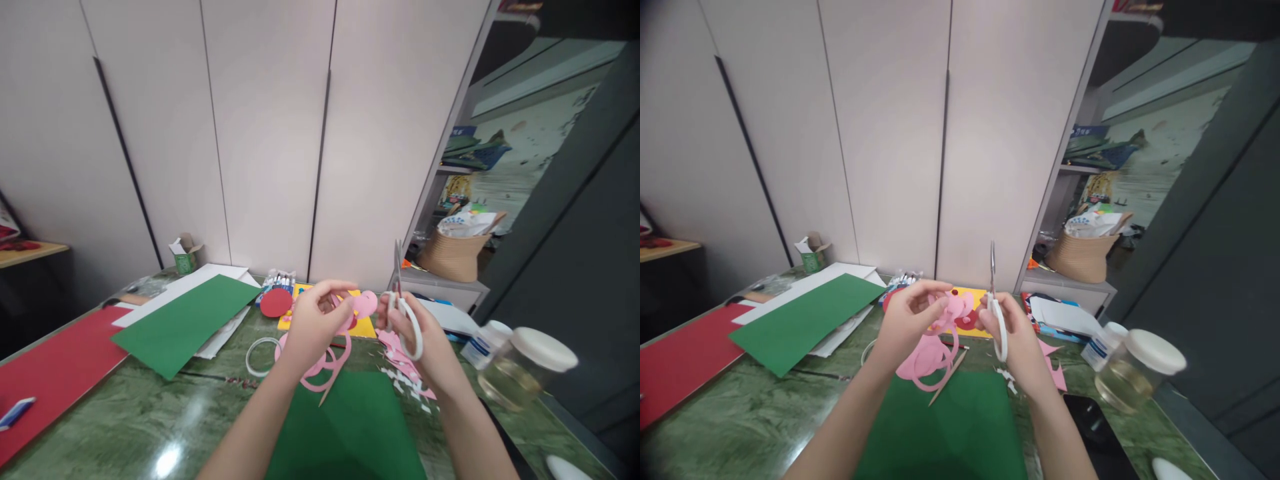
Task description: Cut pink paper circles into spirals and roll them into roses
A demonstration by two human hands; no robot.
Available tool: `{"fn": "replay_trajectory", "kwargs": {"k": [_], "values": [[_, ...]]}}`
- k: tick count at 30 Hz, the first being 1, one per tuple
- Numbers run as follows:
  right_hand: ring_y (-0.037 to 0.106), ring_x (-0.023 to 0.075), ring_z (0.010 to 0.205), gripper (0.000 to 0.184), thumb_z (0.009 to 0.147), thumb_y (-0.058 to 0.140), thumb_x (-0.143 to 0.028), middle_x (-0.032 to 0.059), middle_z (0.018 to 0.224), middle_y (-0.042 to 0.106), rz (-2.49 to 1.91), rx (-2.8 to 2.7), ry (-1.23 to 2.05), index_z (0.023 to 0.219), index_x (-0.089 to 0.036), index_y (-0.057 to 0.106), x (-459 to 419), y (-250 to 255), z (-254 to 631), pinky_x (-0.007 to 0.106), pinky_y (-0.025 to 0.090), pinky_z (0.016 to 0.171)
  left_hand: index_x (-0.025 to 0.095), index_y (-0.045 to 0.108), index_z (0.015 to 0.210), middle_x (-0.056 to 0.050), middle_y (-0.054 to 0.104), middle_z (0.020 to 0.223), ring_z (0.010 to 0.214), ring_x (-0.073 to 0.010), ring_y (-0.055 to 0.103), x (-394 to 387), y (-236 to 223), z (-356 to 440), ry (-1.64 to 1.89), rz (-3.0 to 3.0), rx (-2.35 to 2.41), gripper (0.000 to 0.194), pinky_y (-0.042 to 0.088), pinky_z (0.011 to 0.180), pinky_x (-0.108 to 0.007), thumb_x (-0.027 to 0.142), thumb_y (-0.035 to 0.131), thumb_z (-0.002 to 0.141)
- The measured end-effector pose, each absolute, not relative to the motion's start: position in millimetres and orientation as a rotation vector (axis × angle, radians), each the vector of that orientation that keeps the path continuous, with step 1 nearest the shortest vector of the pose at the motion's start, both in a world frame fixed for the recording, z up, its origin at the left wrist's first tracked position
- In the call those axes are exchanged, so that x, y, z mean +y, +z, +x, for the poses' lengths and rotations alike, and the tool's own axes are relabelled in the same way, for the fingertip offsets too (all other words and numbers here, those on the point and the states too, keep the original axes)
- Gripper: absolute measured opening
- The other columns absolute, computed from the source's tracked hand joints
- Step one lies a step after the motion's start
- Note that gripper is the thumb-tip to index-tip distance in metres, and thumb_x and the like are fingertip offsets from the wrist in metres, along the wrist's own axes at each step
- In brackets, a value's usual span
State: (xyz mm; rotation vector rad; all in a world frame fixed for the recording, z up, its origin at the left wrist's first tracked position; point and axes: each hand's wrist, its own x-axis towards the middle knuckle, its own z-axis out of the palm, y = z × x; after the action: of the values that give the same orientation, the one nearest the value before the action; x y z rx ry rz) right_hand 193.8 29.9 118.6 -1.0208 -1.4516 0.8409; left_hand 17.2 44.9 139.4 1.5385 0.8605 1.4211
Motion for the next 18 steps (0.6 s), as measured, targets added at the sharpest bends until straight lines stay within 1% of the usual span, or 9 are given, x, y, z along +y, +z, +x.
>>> {"fn": "replay_trajectory", "kwargs": {"k": [2, 4, 7, 9, 11, 12, 13, 14, 18], "values": [[0.056, 0.0166, 0.081, 0.029, 0.080, 0.057, -0.044, 0.0034, 0.091, 0.058, -1.140, -1.517, 0.768, 0.096, -0.021, 0.048, 32.1, 120.5, 198.5, 0.027, 0.044, 0.072, 0.019, 0.068, 0.089, -0.002, 0.063, 0.076, 0.064, -0.0099, 0.052, 48.5, 138.5, 15.9, 1.459, 1.485, 0.845, 0.018, 0.041, 0.055, -0.020, 0.021, 0.060, 0.073], [0.058, 0.0177, 0.084, 0.025, 0.085, 0.050, -0.040, 0.0052, 0.094, 0.060, -1.361, -1.714, 0.639, 0.099, -0.020, 0.049, 35.2, 119.1, 202.7, 0.028, 0.044, 0.072, 0.018, 0.067, 0.088, -0.002, 0.062, 0.077, 0.067, -0.0093, 0.054, 53.7, 137.2, 13.5, 1.520, 1.389, 0.791, 0.017, 0.043, 0.059, -0.019, 0.021, 0.063, 0.072], [0.058, 0.0192, 0.087, 0.022, 0.091, 0.038, -0.030, 0.0091, 0.097, 0.062, -1.918, -2.115, 0.345, 0.100, -0.015, 0.052, 45.0, 107.2, 205.5, 0.031, 0.043, 0.076, 0.017, 0.065, 0.091, -0.001, 0.061, 0.078, 0.071, -0.0089, 0.056, 61.4, 135.0, 9.6, 1.604, 1.215, 0.673, 0.021, 0.043, 0.063, -0.019, 0.024, 0.066, 0.071], [0.059, 0.0222, 0.091, 0.020, 0.088, 0.044, -0.023, 0.0150, 0.099, 0.062, -2.059, -2.168, 0.351, 0.098, -0.009, 0.056, 55.6, 93.2, 206.2, 0.034, 0.044, 0.078, 0.017, 0.064, 0.092, -0.001, 0.061, 0.078, 0.070, -0.0084, 0.056, 64.1, 134.7, 7.7, 1.620, 1.133, 0.618, 0.022, 0.043, 0.064, -0.019, 0.024, 0.067, 0.071], [0.059, 0.0230, 0.094, 0.020, 0.085, 0.052, -0.020, 0.0172, 0.102, 0.061, -2.183, -2.207, 0.399, 0.099, -0.006, 0.058, 67.8, 76.8, 207.8, 0.035, 0.046, 0.081, 0.016, 0.064, 0.092, 0.000, 0.061, 0.077, 0.066, -0.0071, 0.055, 64.8, 135.4, 6.7, 1.607, 1.063, 0.579, 0.023, 0.042, 0.062, -0.018, 0.023, 0.068, 0.071], [0.059, 0.0220, 0.094, 0.022, 0.085, 0.055, -0.023, 0.0151, 0.104, 0.061, -2.247, -2.228, 0.438, 0.101, -0.007, 0.058, 73.9, 68.4, 209.2, 0.036, 0.047, 0.081, 0.016, 0.063, 0.092, 0.000, 0.061, 0.076, 0.064, -0.0064, 0.054, 64.6, 135.9, 6.6, 1.589, 1.030, 0.560, 0.023, 0.042, 0.061, -0.018, 0.022, 0.068, 0.071], [0.059, 0.0198, 0.095, 0.026, 0.087, 0.055, -0.028, 0.0097, 0.109, 0.059, -2.307, -2.253, 0.484, 0.108, -0.012, 0.056, 79.8, 60.4, 211.0, 0.038, 0.049, 0.081, 0.016, 0.063, 0.092, 0.000, 0.061, 0.075, 0.063, -0.0058, 0.054, 64.2, 136.4, 6.6, 1.564, 0.998, 0.538, 0.023, 0.041, 0.060, -0.017, 0.022, 0.068, 0.070], [0.059, 0.0193, 0.096, 0.030, 0.088, 0.053, -0.031, 0.0081, 0.114, 0.057, -2.354, -2.280, 0.533, 0.114, -0.015, 0.054, 85.1, 53.0, 213.0, 0.039, 0.051, 0.081, 0.016, 0.063, 0.091, 0.001, 0.060, 0.073, 0.062, -0.0056, 0.054, 63.9, 136.8, 6.8, 1.536, 0.969, 0.512, 0.023, 0.041, 0.059, -0.017, 0.021, 0.069, 0.070], [0.059, 0.0199, 0.098, 0.032, 0.088, 0.053, -0.031, 0.0084, 0.116, 0.056, -2.466, -2.372, 0.610, 0.116, -0.015, 0.053, 99.8, 31.3, 218.8, 0.040, 0.051, 0.081, 0.016, 0.063, 0.091, 0.001, 0.061, 0.073, 0.066, -0.0066, 0.057, 63.8, 137.9, 7.1, 1.427, 0.876, 0.425, 0.022, 0.043, 0.063, -0.018, 0.018, 0.069, 0.070]]}}
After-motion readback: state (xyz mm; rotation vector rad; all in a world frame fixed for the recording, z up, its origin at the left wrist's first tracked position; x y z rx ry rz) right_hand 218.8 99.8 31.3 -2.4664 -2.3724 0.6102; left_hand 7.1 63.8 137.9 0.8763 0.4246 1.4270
